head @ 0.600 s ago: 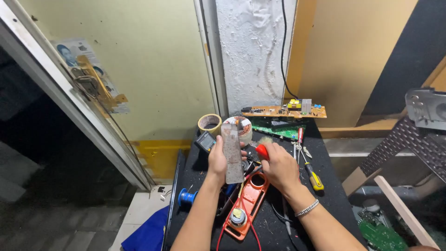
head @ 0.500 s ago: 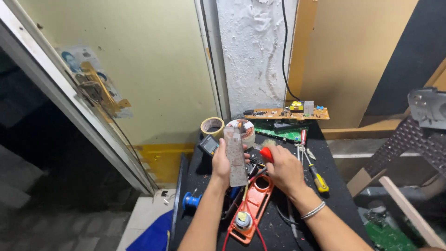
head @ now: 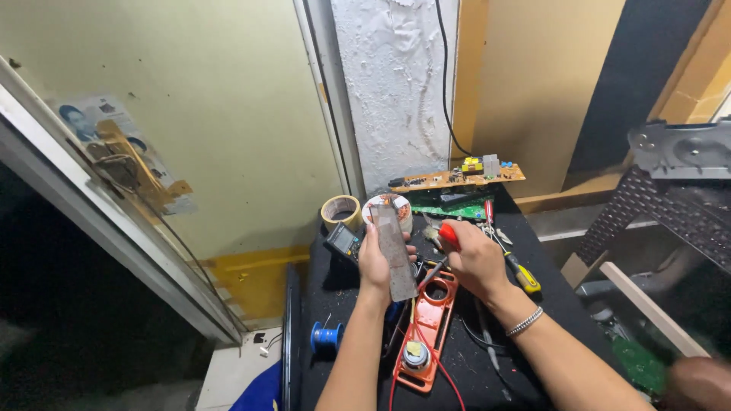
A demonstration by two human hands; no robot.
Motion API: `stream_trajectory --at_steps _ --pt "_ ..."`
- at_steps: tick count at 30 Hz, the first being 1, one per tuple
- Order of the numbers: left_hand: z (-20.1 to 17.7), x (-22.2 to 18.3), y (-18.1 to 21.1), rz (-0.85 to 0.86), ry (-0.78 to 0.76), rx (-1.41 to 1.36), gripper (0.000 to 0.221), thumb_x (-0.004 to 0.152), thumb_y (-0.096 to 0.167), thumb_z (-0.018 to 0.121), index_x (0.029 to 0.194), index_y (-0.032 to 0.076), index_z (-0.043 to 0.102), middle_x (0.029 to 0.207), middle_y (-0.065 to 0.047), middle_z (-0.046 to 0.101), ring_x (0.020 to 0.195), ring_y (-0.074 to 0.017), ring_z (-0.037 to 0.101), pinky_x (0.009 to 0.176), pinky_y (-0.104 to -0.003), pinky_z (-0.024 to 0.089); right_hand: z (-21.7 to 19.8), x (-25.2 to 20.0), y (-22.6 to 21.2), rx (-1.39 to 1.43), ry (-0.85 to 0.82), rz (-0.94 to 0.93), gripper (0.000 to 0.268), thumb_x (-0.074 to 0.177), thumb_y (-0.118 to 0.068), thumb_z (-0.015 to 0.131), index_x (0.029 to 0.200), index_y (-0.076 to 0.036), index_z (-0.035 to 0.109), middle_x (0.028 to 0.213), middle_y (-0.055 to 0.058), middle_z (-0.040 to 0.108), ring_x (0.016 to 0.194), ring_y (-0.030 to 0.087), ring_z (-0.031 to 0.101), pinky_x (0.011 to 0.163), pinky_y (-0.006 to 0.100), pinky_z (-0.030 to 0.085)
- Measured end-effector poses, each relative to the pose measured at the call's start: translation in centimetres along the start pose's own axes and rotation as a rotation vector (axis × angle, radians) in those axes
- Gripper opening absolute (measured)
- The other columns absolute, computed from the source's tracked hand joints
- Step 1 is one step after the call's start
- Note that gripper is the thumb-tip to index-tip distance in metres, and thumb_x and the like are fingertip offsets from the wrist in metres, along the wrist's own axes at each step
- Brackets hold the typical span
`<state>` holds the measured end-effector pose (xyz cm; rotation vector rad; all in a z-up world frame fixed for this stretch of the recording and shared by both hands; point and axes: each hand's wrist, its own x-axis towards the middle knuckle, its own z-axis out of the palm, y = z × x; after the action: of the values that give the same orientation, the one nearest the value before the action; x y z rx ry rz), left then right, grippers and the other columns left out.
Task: Filing and smoothing the edges of a plastic component using a hand tool at a repair bench.
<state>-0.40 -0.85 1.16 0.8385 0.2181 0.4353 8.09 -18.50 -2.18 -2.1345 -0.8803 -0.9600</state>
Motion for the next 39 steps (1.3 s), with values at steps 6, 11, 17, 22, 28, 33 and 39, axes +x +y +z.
stream_trajectory --at_steps 6,11,17,22,28,33,39 --pt "-0.4 -0.2 0.0 0.032 0.023 0.042 0.048 0.105 0.052 0.041 0.106 0.005 0.053 0.092 -0.028 0.073 0.062 -0.0354 0.074 0.049 -0.045 0.064 -1.0 0.2 -1.2 0.177 0.058 0.021 0.025 0.096 -0.032 0.068 0.118 -0.019 0.069 0.084 0.010 0.067 0.086 0.034 0.071 0.072 0.045 0.058" --pt "-0.8 0.5 -0.5 0.024 0.004 0.049 0.049 0.104 0.054 0.042 0.108 0.006 0.054 0.093 -0.029 0.073 0.063 -0.0372 0.074 0.049 -0.048 0.064 -1.5 0.4 -1.6 0.214 0.039 0.042 0.022 0.095 -0.033 0.069 0.114 -0.021 0.068 0.082 0.009 0.067 0.085 0.035 0.071 0.073 0.045 0.058" --pt "-2.0 2.1 -1.8 0.019 -0.013 0.045 0.051 0.103 0.055 0.042 0.108 0.006 0.056 0.091 -0.026 0.073 0.062 -0.0339 0.074 0.049 -0.046 0.064 -2.1 0.8 -1.1 0.182 0.068 -0.040 0.021 0.098 -0.030 0.069 0.113 -0.015 0.067 0.084 0.012 0.067 0.084 0.037 0.071 0.073 0.046 0.058" --pt "-0.5 0.6 0.1 0.018 0.038 0.106 0.055 0.100 0.056 0.046 0.112 0.004 0.059 0.099 -0.029 0.073 0.068 -0.0388 0.075 0.056 -0.053 0.065 -0.6 1.4 -0.5 0.089 0.130 -0.110 0.023 0.101 -0.032 0.066 0.117 -0.016 0.066 0.084 0.005 0.063 0.083 0.029 0.070 0.073 0.040 0.058" --pt "-0.3 -0.6 -0.3 -0.006 0.045 0.098 0.056 0.098 0.055 0.050 0.111 0.002 0.059 0.100 -0.029 0.073 0.067 -0.0401 0.075 0.055 -0.055 0.066 -0.8 0.2 -0.6 0.021 0.172 -0.166 0.026 0.101 -0.033 0.067 0.120 -0.016 0.066 0.084 0.003 0.062 0.082 0.027 0.069 0.072 0.038 0.057" --pt "-1.4 1.0 -1.0 -0.013 0.006 0.113 0.058 0.100 0.058 0.045 0.115 0.003 0.060 0.100 -0.026 0.074 0.067 -0.0358 0.075 0.055 -0.049 0.066 -1.9 1.0 -1.8 0.033 0.155 -0.236 0.026 0.103 -0.032 0.063 0.120 -0.013 0.065 0.083 0.005 0.061 0.079 0.028 0.068 0.072 0.036 0.056" --pt "-0.4 -0.2 -0.2 -0.016 -0.034 0.117 0.052 0.102 0.052 0.048 0.115 0.003 0.057 0.101 -0.031 0.072 0.070 -0.0411 0.075 0.056 -0.054 0.065 -0.6 0.5 -1.4 -0.091 0.130 -0.247 0.018 0.101 -0.029 0.063 0.114 -0.016 0.063 0.079 0.002 0.058 0.076 0.024 0.067 0.070 0.034 0.055"
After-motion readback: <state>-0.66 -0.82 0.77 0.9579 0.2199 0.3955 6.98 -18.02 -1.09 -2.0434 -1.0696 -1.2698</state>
